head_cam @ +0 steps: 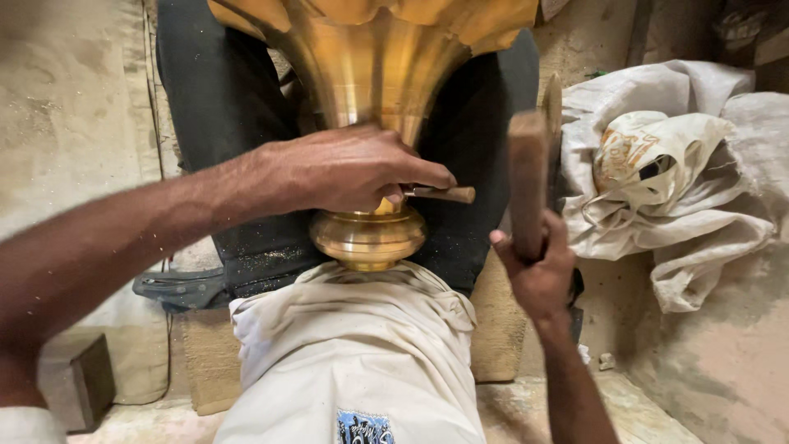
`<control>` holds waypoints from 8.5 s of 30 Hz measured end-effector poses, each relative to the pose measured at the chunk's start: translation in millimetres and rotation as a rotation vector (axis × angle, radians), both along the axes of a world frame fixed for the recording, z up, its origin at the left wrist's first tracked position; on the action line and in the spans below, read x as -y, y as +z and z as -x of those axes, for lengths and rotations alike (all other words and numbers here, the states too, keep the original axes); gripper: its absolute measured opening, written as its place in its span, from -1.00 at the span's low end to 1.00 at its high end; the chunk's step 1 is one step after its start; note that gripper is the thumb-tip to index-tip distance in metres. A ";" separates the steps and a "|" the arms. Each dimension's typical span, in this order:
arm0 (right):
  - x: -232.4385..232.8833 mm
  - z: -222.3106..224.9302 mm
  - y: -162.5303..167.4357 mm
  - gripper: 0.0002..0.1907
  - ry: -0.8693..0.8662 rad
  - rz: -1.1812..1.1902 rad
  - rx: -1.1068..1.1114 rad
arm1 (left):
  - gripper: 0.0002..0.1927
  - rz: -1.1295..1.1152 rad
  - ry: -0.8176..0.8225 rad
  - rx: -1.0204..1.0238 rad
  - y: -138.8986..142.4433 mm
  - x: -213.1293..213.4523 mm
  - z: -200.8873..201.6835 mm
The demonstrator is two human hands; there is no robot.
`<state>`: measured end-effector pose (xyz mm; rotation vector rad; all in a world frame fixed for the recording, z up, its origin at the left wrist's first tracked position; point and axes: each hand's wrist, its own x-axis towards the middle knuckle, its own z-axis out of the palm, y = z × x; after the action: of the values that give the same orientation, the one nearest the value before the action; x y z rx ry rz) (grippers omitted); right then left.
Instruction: The person sits on the floor with a large brass vase resting on their lap. They hold a chisel against the vase's surface and strike it with a wooden mallet, repositioning the chisel around the base and body to shape the metal.
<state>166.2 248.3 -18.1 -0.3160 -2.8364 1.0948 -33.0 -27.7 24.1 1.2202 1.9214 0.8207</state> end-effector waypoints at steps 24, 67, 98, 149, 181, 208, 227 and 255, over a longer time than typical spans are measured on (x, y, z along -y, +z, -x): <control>7.0 61.7 85.4 -0.56 0.258 -0.144 0.010 | -0.36 -0.292 0.495 -0.088 -33.7 32.6 -39.6; 18.0 -34.9 -22.9 -0.65 -0.005 0.005 -0.184 | -0.42 -0.104 -0.116 -0.007 -7.8 14.0 0.2; 24.1 -55.2 -32.2 -0.82 -0.067 -0.444 -0.202 | -0.51 -0.132 -0.423 -0.131 -8.3 14.5 1.7; 9.6 -38.8 -38.7 -0.75 0.122 -0.331 -0.286 | -0.52 -0.154 -0.259 -0.065 -14.4 37.3 -3.4; -2.1 -3.8 2.5 -0.71 0.031 -0.085 -0.165 | -0.56 -0.208 -0.140 -0.081 -40.6 43.1 -9.1; 96.3 210.7 183.1 -0.57 1.059 -1.222 0.002 | -0.55 -0.753 1.355 0.127 -71.5 38.9 -120.9; 30.6 178.8 154.5 -0.57 0.846 -1.270 0.154 | -0.73 -0.633 1.129 0.080 -52.2 32.1 -100.4; -37.8 162.1 37.3 -0.64 0.602 -0.109 -0.047 | -0.41 -0.294 0.920 -0.059 -33.0 -10.6 -66.6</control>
<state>4.0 286.1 19.2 0.6023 -3.0042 0.9862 33.7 -17.1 -8.9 0.4415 2.4798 1.5767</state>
